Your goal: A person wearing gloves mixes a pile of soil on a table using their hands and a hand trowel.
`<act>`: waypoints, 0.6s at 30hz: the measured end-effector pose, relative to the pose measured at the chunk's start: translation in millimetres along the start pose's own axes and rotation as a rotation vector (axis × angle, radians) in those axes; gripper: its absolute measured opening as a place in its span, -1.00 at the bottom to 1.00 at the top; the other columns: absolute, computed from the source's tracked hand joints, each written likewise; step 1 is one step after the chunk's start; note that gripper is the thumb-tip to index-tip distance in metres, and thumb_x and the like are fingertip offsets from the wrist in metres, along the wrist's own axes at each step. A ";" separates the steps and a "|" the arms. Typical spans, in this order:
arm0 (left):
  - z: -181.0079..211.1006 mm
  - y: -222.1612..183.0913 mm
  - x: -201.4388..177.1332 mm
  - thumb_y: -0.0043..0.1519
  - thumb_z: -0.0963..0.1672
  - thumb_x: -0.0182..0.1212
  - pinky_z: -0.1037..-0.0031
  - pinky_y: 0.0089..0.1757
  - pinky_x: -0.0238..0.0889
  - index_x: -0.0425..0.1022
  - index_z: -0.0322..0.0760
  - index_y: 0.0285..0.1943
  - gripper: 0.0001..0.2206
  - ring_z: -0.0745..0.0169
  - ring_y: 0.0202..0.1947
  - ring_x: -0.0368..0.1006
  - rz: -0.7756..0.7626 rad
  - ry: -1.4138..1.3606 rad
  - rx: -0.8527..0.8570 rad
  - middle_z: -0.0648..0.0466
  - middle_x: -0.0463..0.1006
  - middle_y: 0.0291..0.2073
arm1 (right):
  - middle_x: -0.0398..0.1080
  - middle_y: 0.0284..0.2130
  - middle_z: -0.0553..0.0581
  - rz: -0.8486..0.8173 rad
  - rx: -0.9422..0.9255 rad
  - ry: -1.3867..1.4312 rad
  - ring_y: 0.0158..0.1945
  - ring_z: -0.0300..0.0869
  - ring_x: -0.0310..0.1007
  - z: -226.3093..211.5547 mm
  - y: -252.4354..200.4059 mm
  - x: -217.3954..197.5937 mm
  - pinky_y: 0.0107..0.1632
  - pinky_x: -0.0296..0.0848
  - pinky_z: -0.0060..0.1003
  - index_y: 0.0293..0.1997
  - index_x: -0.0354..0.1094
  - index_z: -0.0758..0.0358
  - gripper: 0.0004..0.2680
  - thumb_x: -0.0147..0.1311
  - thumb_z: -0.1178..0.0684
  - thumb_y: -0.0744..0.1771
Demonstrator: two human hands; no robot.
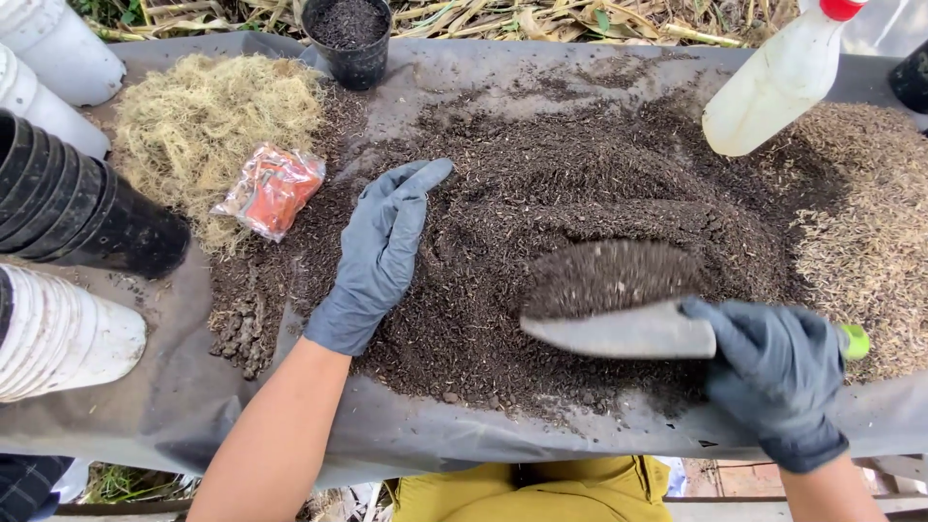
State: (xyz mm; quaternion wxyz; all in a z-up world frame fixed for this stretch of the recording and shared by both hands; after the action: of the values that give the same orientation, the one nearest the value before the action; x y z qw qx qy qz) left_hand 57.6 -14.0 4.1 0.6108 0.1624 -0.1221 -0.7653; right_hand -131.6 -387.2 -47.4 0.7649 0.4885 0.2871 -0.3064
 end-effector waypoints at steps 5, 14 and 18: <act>11.6 1.2 -1.5 0.41 0.14 -0.18 0.28 0.33 0.06 0.44 -0.25 0.33 -0.45 0.11 0.35 0.29 -0.037 0.188 0.043 -0.01 0.44 0.28 | 0.45 -0.36 -0.04 0.133 0.140 0.104 -0.42 -0.21 0.27 11.8 62.5 -1.3 -0.19 0.40 -0.24 0.16 0.62 0.06 -0.78 0.50 -0.05 0.43; 2.2 1.7 -6.1 0.39 0.14 -0.06 0.33 0.30 0.11 0.46 -0.25 0.31 -0.47 0.14 0.31 0.33 0.031 0.080 0.016 0.01 0.46 0.24 | 0.45 -0.29 -0.13 -0.140 0.043 0.311 -0.42 -0.15 0.35 -79.8 30.2 -41.1 -0.30 0.41 -0.11 0.27 0.37 -0.16 -0.61 0.25 -0.08 0.28; 3.9 -0.4 -1.6 0.37 0.15 -0.06 0.27 0.31 0.19 0.42 -0.23 0.32 -0.46 0.11 0.32 0.34 0.019 0.057 -0.024 -0.01 0.43 0.25 | 0.39 -0.28 -0.16 -0.078 -0.084 0.257 -0.37 -0.22 0.35 -108.1 52.9 -56.9 -0.31 0.29 -0.19 0.29 0.33 -0.11 -0.57 0.10 -0.37 0.32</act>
State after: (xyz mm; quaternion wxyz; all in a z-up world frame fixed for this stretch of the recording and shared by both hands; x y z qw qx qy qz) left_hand 56.0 -12.4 7.6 0.6232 0.1755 -0.0969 -0.7559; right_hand -143.9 -258.9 -13.8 0.7290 0.4799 0.4141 -0.2586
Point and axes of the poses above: each hand's wrist, its own y-axis towards the middle knuckle, its own x-axis out of the palm, z = x × y, the point moved 6 cm from there along y, towards the middle knuckle
